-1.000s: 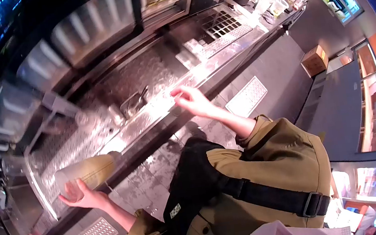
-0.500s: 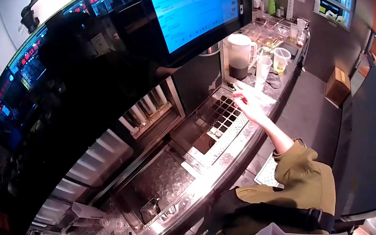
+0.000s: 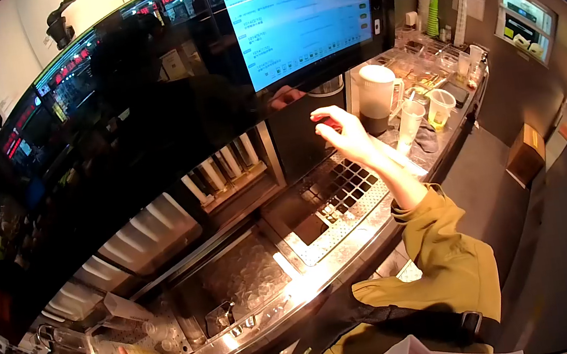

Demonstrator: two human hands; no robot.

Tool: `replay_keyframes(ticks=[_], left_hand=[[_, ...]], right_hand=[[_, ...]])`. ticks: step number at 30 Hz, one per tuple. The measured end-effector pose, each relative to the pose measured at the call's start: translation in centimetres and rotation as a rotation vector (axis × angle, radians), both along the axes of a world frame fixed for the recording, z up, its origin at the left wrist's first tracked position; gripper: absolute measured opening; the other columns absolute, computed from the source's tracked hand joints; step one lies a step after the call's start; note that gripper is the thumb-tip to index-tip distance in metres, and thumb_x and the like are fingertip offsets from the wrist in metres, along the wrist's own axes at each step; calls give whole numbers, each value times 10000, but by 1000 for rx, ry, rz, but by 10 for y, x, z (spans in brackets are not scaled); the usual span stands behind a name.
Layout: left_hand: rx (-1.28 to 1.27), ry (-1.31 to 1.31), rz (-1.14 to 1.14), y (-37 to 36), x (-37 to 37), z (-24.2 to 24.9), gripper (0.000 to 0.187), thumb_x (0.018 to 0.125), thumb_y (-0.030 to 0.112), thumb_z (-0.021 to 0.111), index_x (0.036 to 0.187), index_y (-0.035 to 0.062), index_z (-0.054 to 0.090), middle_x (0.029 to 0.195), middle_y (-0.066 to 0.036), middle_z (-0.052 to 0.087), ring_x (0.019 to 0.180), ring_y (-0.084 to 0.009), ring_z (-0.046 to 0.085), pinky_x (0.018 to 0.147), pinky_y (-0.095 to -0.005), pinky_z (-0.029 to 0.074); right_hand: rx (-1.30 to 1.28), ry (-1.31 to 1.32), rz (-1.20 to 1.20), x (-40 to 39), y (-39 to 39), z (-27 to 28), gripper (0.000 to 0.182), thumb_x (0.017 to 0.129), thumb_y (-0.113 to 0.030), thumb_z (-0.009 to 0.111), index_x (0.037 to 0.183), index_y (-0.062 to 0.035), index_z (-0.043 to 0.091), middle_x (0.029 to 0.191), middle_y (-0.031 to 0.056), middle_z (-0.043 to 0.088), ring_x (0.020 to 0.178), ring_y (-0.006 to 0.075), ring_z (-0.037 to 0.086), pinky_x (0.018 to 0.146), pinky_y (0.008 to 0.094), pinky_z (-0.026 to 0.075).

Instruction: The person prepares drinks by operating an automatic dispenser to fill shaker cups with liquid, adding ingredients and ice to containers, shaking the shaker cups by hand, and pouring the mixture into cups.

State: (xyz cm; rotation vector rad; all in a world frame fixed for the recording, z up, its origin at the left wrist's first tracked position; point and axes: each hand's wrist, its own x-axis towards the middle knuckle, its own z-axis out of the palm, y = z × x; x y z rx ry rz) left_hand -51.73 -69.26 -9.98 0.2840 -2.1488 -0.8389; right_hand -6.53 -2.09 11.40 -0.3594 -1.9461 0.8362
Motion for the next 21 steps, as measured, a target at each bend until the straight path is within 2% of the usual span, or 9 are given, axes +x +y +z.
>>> replay_keyframes(ticks=[6, 9, 13, 14, 17, 18, 19, 20, 21], left_hand=[[194, 85, -9, -59, 28, -9, 876, 823, 540, 549, 1394, -26, 200, 1385, -267, 296, 1227, -404, 363, 1000, -444, 336], [369, 177, 116, -127, 53, -38, 624, 871, 483, 510, 1255, -8, 483, 1199, -202, 546, 1075, -352, 533, 928, -406, 415], [-173, 121, 246, -46, 228, 63, 386, 821, 316, 584, 717, -50, 646, 693, -222, 621, 622, -366, 583, 609, -446, 469], [-260, 211, 282, -81, 222, 36, 594, 808, 523, 541, 603, -29, 615, 563, -236, 553, 488, -414, 496, 489, -525, 381], [-32, -218, 609, -151, 254, -13, 762, 574, 700, 669, 971, 49, 644, 905, -234, 614, 822, -393, 601, 663, -495, 520], [-384, -25, 648, -173, 264, -33, 757, 569, 742, 641, 817, 27, 669, 656, -155, 639, 537, -326, 613, 466, -405, 495], [-113, -399, 602, -199, 275, -57, 555, 875, 445, 524, 1202, -4, 534, 1123, -171, 602, 1015, -308, 582, 887, -374, 445], [-119, -261, 329, -165, 307, -36, 546, 866, 429, 544, 1190, -10, 538, 1096, -162, 618, 977, -283, 602, 852, -349, 465], [286, -300, 184, -71, 341, 36, 535, 859, 401, 567, 1178, -26, 540, 1087, -156, 623, 948, -249, 610, 833, -331, 470]], right_hand=[[74, -116, 257, -45, -47, 13, 258, 851, -136, 566, 1080, -18, 580, 945, 103, 643, 877, 151, 611, 783, 284, 485], [201, -259, 496, -85, -86, -7, 264, 839, -189, 564, 1037, -17, 597, 958, 133, 642, 872, 235, 633, 764, 327, 497], [356, -551, 950, -156, -152, -66, 284, 799, -257, 571, 969, -33, 615, 913, 161, 643, 858, 314, 619, 742, 393, 489], [394, -599, 990, -176, -172, -91, 292, 784, -266, 575, 965, -41, 618, 901, 163, 645, 858, 323, 616, 747, 405, 486], [507, -759, 1064, -233, -230, -166, 291, 729, -282, 601, 905, -54, 642, 870, 161, 649, 856, 338, 614, 747, 433, 484], [602, -880, 1026, -247, -249, -181, 266, 690, -264, 603, 837, -50, 660, 842, 163, 650, 844, 340, 617, 739, 432, 490], [646, -959, 1000, -259, -262, -202, 245, 668, -236, 582, 795, -46, 670, 813, 169, 648, 830, 335, 623, 718, 427, 502], [745, -1000, 1009, -274, -274, -228, 248, 665, -225, 570, 803, -45, 671, 815, 166, 649, 805, 330, 630, 702, 419, 512], [823, -1077, 992, -274, -288, -229, 254, 682, -245, 580, 805, -43, 673, 827, 152, 653, 780, 311, 639, 678, 411, 524]])
